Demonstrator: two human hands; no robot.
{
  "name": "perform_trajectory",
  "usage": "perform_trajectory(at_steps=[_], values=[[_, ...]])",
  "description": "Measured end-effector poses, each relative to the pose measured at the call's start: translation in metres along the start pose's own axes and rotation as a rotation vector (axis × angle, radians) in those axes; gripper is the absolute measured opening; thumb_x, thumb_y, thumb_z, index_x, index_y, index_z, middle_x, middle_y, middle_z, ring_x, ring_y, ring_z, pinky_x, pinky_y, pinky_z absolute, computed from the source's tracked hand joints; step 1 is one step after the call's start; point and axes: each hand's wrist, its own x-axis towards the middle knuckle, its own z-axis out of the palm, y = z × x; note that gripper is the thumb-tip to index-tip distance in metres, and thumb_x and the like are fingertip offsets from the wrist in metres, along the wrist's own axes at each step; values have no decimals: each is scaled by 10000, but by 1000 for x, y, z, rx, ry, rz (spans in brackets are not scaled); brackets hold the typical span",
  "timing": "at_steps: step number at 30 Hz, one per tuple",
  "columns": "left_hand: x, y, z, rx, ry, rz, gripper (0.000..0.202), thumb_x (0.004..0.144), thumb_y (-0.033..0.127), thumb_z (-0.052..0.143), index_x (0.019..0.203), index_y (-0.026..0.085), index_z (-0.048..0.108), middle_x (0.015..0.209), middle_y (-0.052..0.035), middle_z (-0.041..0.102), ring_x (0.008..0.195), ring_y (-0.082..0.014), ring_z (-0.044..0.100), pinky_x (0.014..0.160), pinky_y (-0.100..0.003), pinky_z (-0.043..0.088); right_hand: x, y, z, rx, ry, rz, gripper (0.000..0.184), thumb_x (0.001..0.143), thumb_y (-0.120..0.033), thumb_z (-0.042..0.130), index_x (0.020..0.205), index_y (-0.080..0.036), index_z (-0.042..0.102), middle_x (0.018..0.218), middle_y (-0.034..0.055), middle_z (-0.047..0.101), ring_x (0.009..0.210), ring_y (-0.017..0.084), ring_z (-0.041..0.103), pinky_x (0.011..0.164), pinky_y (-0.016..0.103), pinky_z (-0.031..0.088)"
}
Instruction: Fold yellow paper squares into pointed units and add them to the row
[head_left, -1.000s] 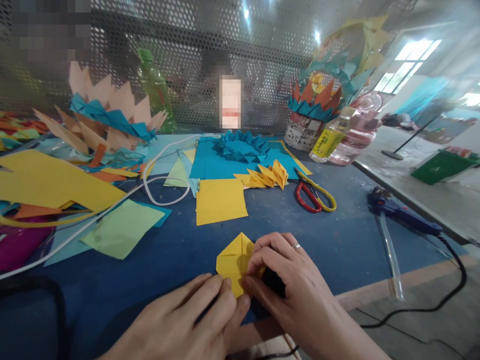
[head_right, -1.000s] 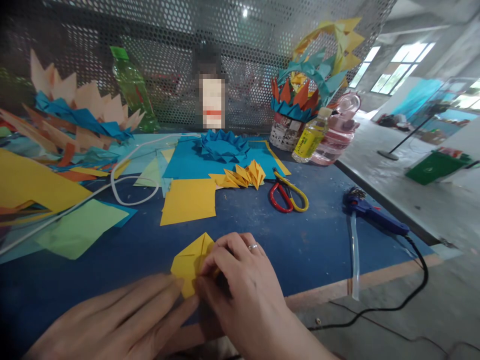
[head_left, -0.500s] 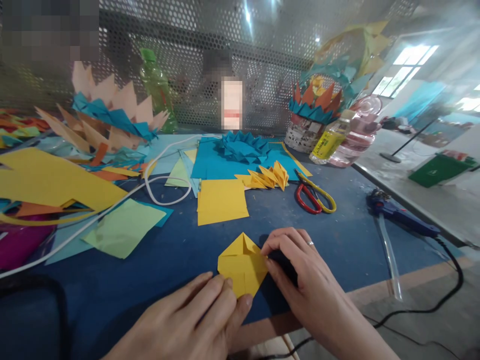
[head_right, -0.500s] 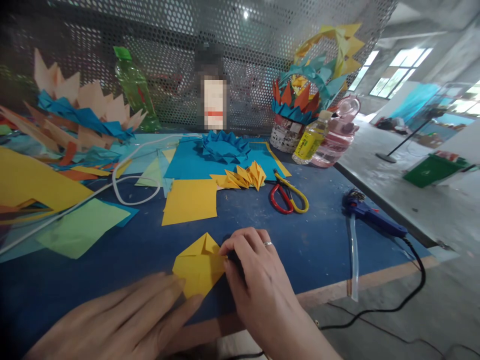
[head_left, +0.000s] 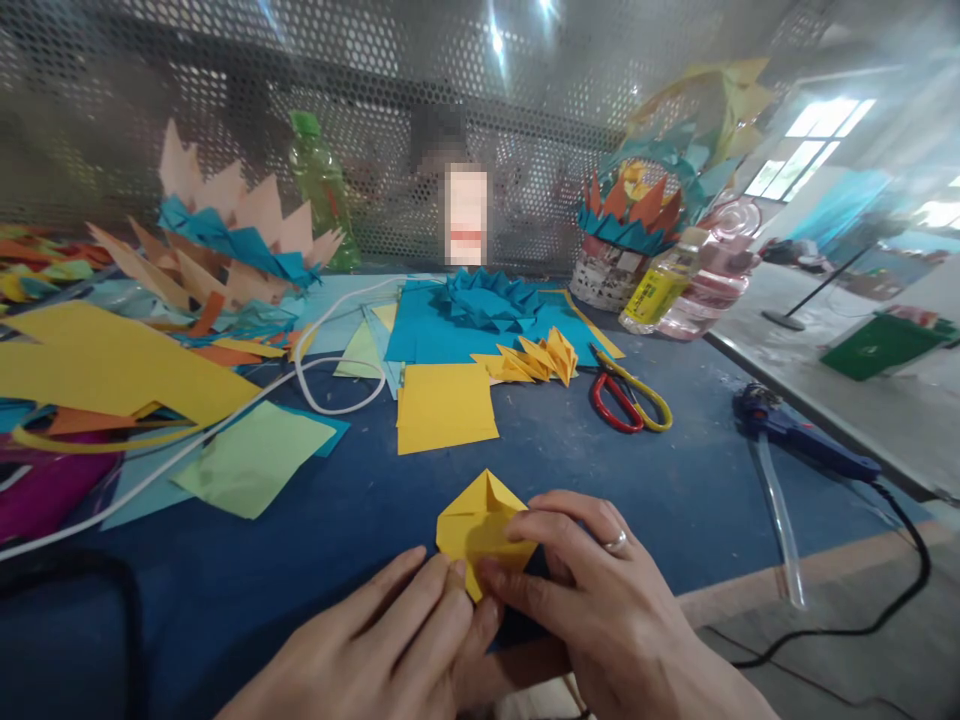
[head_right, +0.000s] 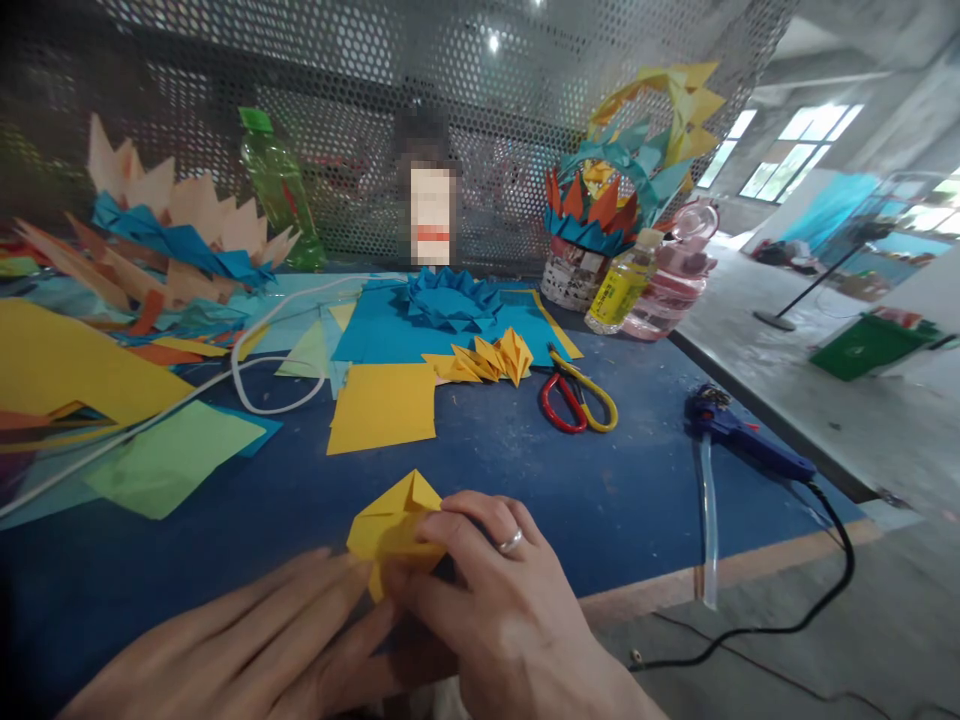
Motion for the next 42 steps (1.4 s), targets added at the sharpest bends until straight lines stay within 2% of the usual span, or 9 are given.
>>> perform_trajectory(at_steps=[3,9,16,20,23,28,31,37,42], values=[[0,1,-1,13,17,-14,455,975,79,280,1045,164,722,1032,-64,735,1001,-206,666,1049,-341,450,0,1,3,-4,26,-2,258,979,-161,514,1128,-278,689,1151,46,682,1132,241,547,850,397,493],[-12,2,-1,32,-73,-1,444,999,122,288,1178,181,690,1170,-73,693,1186,-231,577,1185,-391,284,0,-3,3,-32,75,-1,320,927,-96,480,1085,-269,698,1131,44,681,1118,244,549,803,389,460],[-19,6,0,73,-128,-50,386,1025,262,382,1331,216,612,1249,-90,666,1218,-252,588,1092,-357,425,2,-4,1,11,42,7,395,871,-45,486,1137,-252,691,1144,59,664,1123,243,526,834,401,455],[-16,4,-5,126,-117,-14,447,979,131,356,1351,207,591,1291,-84,637,1268,-253,531,1162,-382,298,-1,-2,4,14,27,25,438,850,-25,489,1159,-268,681,1163,63,643,1141,258,504,856,428,449],[-14,3,-16,117,-245,0,444,977,193,411,1399,223,543,1368,-80,595,1314,-274,477,1174,-413,222,-2,-2,6,8,44,6,504,808,17,466,1168,-268,676,1160,66,637,1133,263,500,859,440,453],[0,9,-36,25,-476,-33,696,895,522,523,1462,125,450,1412,-172,560,1350,-359,436,1120,-473,307,-1,-3,2,83,67,1,478,812,44,444,1144,-213,671,1135,78,632,1113,244,500,896,415,471],[1,10,-37,16,-504,-83,825,775,495,626,1484,138,402,1417,-183,554,1350,-356,433,1109,-498,339,-2,-1,1,152,100,49,438,846,48,433,1132,-187,668,1143,94,608,1102,234,498,900,394,480],[-5,4,-35,-2,-342,-8,991,670,589,693,1490,128,382,1380,-218,577,1296,-388,475,1029,-519,416,-8,5,1,58,173,4,404,858,38,445,1069,-196,699,1140,89,632,1095,247,514,881,402,484],[8,4,-51,1,-539,1,971,757,557,736,1524,120,333,1441,-207,535,1339,-363,468,1058,-485,432,-16,5,-6,-145,200,26,393,849,21,449,1045,-195,712,1094,88,671,1086,270,531,855,420,479]])
